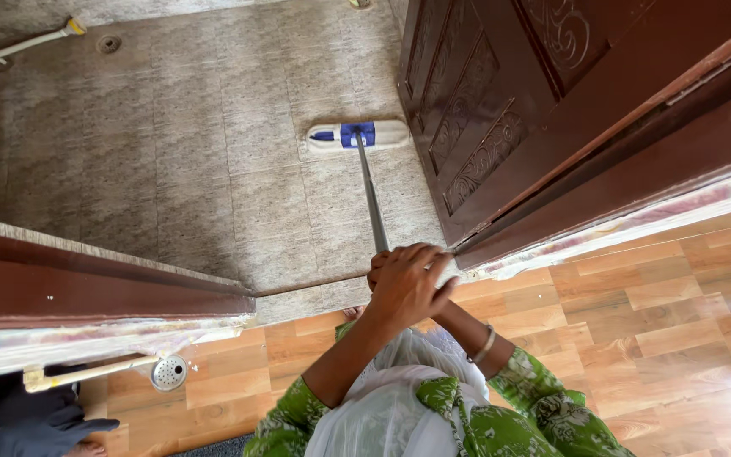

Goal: The person mops a tiled floor in a bathroom doorway using a flat mop with a long handle.

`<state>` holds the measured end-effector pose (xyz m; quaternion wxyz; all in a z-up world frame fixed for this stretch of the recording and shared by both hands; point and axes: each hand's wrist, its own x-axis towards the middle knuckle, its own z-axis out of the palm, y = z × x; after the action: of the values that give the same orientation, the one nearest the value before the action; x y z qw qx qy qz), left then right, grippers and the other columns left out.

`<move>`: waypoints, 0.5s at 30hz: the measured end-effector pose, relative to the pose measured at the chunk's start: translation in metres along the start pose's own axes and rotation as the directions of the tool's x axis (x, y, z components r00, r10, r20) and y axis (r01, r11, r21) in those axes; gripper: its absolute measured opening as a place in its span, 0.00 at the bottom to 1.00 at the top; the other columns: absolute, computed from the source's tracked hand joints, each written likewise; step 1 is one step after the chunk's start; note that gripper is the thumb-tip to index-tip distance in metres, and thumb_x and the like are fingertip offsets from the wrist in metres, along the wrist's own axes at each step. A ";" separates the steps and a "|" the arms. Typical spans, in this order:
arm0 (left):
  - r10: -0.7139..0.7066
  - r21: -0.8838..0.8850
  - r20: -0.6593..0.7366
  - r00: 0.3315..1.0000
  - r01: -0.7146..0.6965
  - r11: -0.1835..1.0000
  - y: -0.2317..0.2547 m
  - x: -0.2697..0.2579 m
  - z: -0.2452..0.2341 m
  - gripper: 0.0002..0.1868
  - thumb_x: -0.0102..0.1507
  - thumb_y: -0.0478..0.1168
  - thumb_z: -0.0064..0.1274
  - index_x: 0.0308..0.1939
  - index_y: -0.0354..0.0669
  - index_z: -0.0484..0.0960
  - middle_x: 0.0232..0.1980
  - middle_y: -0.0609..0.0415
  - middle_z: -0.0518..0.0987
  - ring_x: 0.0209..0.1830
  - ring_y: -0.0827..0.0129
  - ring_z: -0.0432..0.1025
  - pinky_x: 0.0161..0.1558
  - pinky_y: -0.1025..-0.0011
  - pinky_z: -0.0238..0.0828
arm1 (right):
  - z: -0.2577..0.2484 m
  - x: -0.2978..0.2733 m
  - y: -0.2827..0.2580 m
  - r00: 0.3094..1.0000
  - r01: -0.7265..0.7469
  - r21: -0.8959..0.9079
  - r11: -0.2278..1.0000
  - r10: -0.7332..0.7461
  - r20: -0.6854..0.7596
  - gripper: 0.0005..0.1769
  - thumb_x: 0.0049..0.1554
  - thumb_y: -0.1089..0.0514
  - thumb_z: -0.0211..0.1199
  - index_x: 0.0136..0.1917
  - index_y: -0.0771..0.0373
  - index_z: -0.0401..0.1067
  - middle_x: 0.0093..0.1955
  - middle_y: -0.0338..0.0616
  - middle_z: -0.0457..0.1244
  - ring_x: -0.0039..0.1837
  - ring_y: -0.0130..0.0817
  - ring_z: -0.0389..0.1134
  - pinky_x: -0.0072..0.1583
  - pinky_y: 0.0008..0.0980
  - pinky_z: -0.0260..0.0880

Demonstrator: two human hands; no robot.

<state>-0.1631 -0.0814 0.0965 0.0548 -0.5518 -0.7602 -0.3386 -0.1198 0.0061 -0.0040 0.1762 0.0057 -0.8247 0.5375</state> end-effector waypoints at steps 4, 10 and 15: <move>0.220 -0.086 -0.116 0.969 -0.230 0.969 0.039 0.009 -0.031 0.20 0.69 0.51 0.48 0.52 0.37 0.81 0.56 0.42 0.81 0.57 0.53 0.75 0.60 0.52 0.71 | -0.016 -0.008 -0.046 0.999 0.040 0.018 0.999 -0.039 -0.017 0.20 0.50 0.42 0.63 0.40 0.60 0.65 0.40 0.41 0.61 0.53 0.39 0.66 0.58 0.37 0.65; 0.078 -0.273 0.216 0.973 -0.016 0.962 0.017 -0.008 0.019 0.21 0.72 0.54 0.48 0.52 0.39 0.82 0.50 0.44 0.81 0.51 0.55 0.77 0.58 0.54 0.75 | -0.009 -0.033 -0.025 0.998 0.020 0.031 0.999 -0.018 -0.053 0.19 0.51 0.42 0.61 0.40 0.60 0.65 0.41 0.41 0.61 0.53 0.39 0.65 0.58 0.37 0.65; 0.018 -0.044 0.116 0.993 -0.013 0.999 -0.049 -0.037 0.092 0.20 0.63 0.53 0.53 0.45 0.39 0.84 0.52 0.44 0.82 0.52 0.52 0.75 0.55 0.49 0.72 | 0.023 -0.019 0.053 0.998 0.003 0.017 1.000 -0.001 -0.066 0.19 0.51 0.43 0.60 0.41 0.60 0.65 0.41 0.41 0.61 0.53 0.38 0.65 0.58 0.36 0.65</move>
<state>-0.1654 -0.0661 -0.0129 0.0009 -0.5777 -0.7501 -0.3218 -0.1187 0.0049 -0.0652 0.2041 -0.0098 -0.8137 0.5443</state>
